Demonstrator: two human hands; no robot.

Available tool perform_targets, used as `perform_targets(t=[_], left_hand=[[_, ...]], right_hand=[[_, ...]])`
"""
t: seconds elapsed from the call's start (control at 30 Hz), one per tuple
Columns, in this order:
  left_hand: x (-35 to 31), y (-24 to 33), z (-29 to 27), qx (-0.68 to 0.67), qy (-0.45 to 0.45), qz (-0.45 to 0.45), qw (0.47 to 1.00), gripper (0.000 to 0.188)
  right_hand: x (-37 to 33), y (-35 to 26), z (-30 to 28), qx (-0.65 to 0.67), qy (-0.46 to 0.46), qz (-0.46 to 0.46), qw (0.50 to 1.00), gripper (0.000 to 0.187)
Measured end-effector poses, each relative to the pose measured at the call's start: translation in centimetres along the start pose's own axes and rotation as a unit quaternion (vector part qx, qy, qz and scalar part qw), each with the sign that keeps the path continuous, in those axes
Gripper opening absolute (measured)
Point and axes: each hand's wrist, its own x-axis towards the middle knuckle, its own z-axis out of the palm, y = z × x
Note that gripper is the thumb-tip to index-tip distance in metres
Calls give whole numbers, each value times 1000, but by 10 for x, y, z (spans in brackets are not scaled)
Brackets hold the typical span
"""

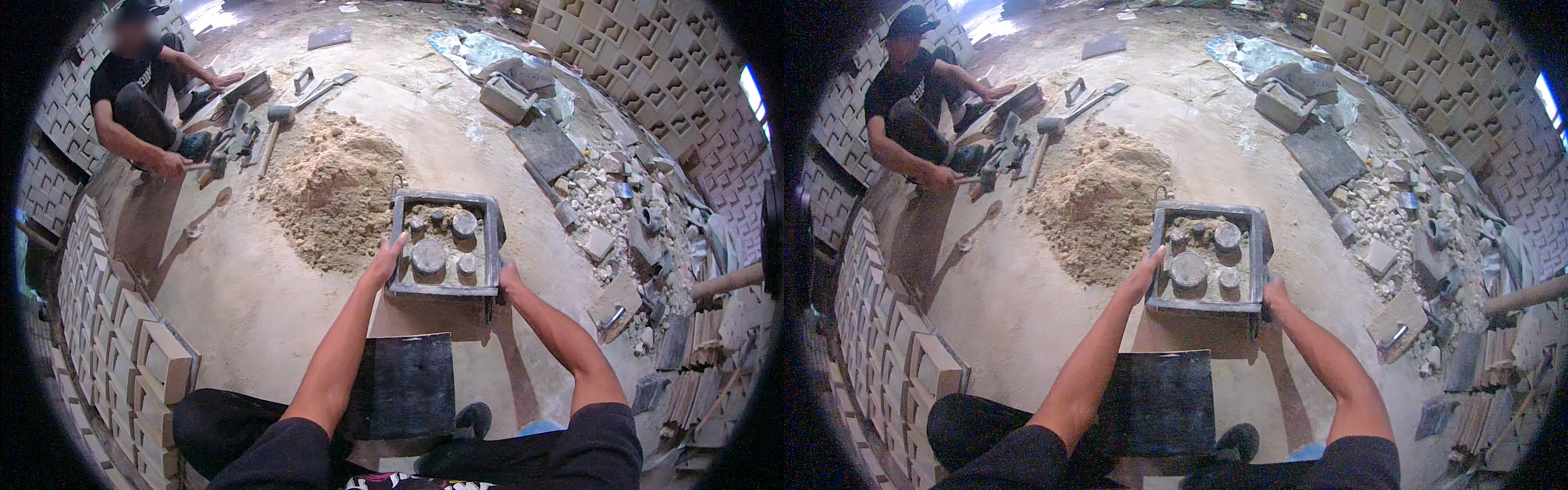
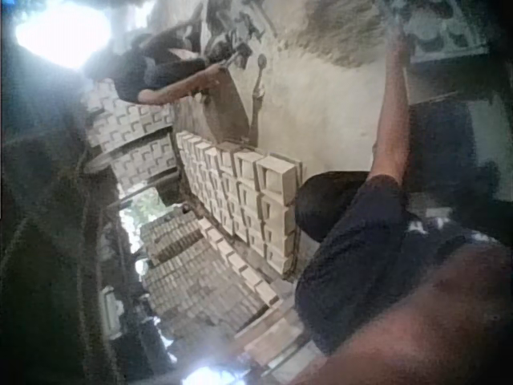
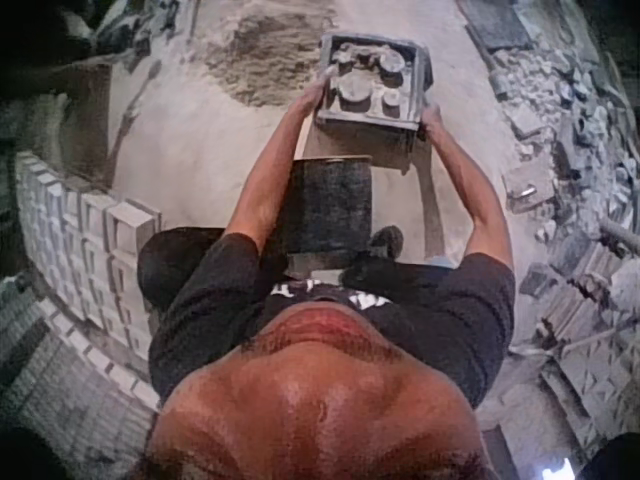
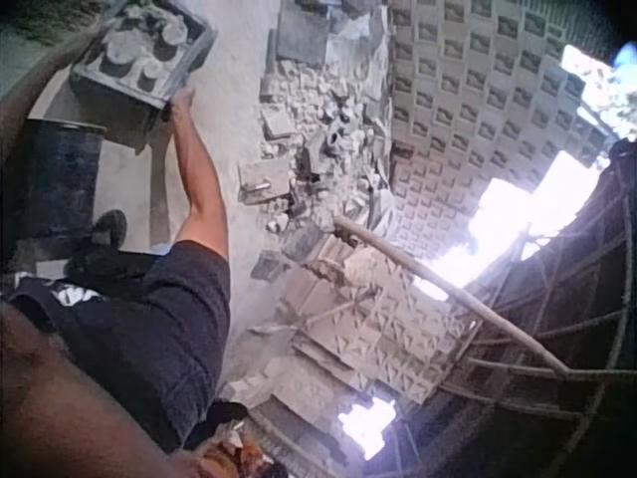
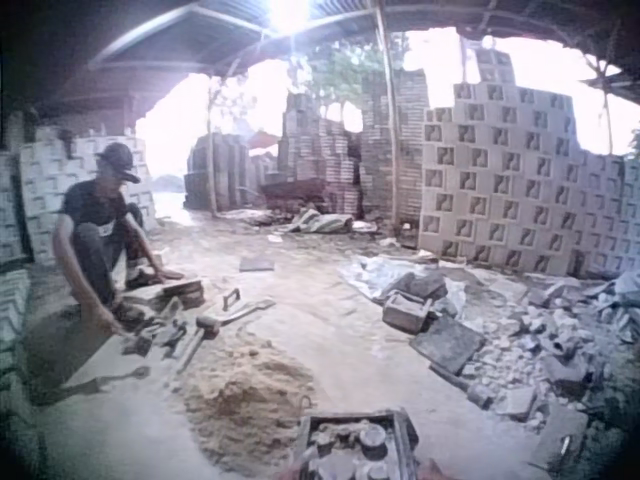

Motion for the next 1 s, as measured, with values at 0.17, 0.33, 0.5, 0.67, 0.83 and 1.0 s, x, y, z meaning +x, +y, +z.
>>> perform_targets(t=[0.17, 0.33, 0.5, 0.67, 0.83, 1.0], left_hand=[[26, -1, 15, 7, -24, 24, 999, 97], [32, -39, -13, 1, 12, 23, 1000, 85], [28, -21, -3, 18, -7, 27, 999, 84], [26, -4, 13, -4, -47, 60, 997, 95], [72, -26, -15, 2, -72, 39, 997, 98], [78, -2, -28, 103, 19, 62, 993, 78]], right_hand=[[27, 35, -23, -16, 41, -15, 999, 29], [-28, -53, 7, 109, -25, 18, 994, 21], [-33, -65, -8, 66, 12, 13, 998, 21], [-4, -21, -21, 33, 41, -4, 999, 32], [13, -34, 8, -15, 44, 7, 999, 36], [47, -44, 16, 2, 14, -21, 1000, 36]])
